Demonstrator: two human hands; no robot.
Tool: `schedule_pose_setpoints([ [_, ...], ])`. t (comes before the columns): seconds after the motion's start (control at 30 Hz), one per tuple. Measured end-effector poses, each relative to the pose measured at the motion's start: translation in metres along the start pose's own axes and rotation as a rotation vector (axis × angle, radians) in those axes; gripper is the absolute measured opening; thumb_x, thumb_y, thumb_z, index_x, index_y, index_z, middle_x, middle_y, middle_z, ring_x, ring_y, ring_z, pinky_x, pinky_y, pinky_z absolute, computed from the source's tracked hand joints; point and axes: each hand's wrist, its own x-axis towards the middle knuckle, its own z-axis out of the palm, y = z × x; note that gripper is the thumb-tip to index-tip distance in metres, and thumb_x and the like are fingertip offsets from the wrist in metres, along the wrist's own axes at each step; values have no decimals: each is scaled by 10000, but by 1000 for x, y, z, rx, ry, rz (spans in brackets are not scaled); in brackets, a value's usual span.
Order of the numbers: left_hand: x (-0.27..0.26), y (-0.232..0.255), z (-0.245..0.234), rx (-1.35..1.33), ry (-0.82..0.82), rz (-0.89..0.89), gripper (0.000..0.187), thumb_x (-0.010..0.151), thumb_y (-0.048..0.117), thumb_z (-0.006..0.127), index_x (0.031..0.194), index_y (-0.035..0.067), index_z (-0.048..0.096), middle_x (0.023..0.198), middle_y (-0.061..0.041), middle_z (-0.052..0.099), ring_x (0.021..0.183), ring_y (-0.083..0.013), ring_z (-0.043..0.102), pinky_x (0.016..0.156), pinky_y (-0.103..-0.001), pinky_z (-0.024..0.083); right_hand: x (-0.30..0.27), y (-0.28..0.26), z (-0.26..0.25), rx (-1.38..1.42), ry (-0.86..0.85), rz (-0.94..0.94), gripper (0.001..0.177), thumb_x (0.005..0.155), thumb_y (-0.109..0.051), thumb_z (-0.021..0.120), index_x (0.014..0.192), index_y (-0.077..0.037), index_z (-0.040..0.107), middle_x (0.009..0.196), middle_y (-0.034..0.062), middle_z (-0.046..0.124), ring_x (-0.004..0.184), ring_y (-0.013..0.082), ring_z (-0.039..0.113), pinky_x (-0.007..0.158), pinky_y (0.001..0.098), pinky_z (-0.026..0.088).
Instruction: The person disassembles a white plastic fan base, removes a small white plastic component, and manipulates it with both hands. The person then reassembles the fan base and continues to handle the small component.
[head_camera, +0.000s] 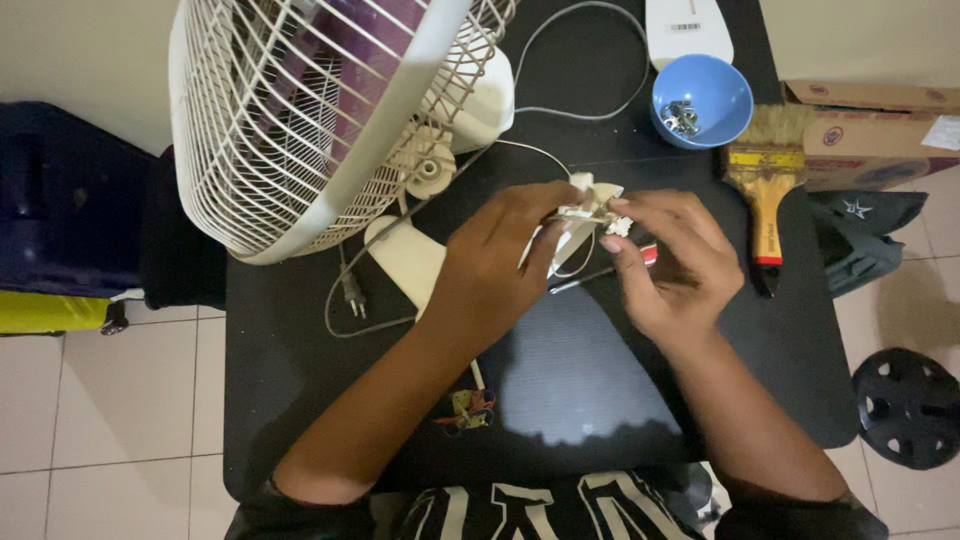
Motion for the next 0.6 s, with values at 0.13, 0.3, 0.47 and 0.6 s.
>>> schedule_pose_setpoints([
  [0.13, 0, -3, 5, -97, 14, -88, 290, 1011, 7, 702, 1272, 69, 594, 1216, -94, 690, 1074, -244, 724, 923, -327, 594, 4, -1, -6, 73, -70, 73, 243, 951, 37, 767, 1179, 78, 696, 1101, 177, 704, 969, 212, 671, 838, 277, 530],
  [0.3, -1, -7, 7, -313, 0, -254, 280, 1012, -9, 679, 1276, 56, 611, 1226, -86, 712, 1147, -199, 749, 997, -326, 632, 10, -1, -10, 63, -130, 88, 240, 939, 33, 792, 1161, 55, 701, 1077, 151, 711, 978, 203, 618, 864, 286, 493],
  [0.47, 1, -8, 7, -359, -17, -293, 257, 1015, -18, 657, 1257, 39, 591, 1228, -92, 703, 1161, -192, 746, 1007, -313, 638, 11, -3, -10, 13, -152, 74, 287, 921, -4, 817, 1192, 11, 722, 1116, 110, 653, 1002, 189, 576, 878, 284, 470],
  [0.6, 1, -6, 8, -429, -36, -408, 288, 989, -5, 651, 1265, 27, 577, 1197, -98, 700, 1128, -176, 745, 931, -284, 644, 12, -4, -9, -8, -174, 100, 292, 912, -34, 820, 1193, -20, 739, 1124, 89, 624, 1025, 195, 551, 876, 292, 458],
])
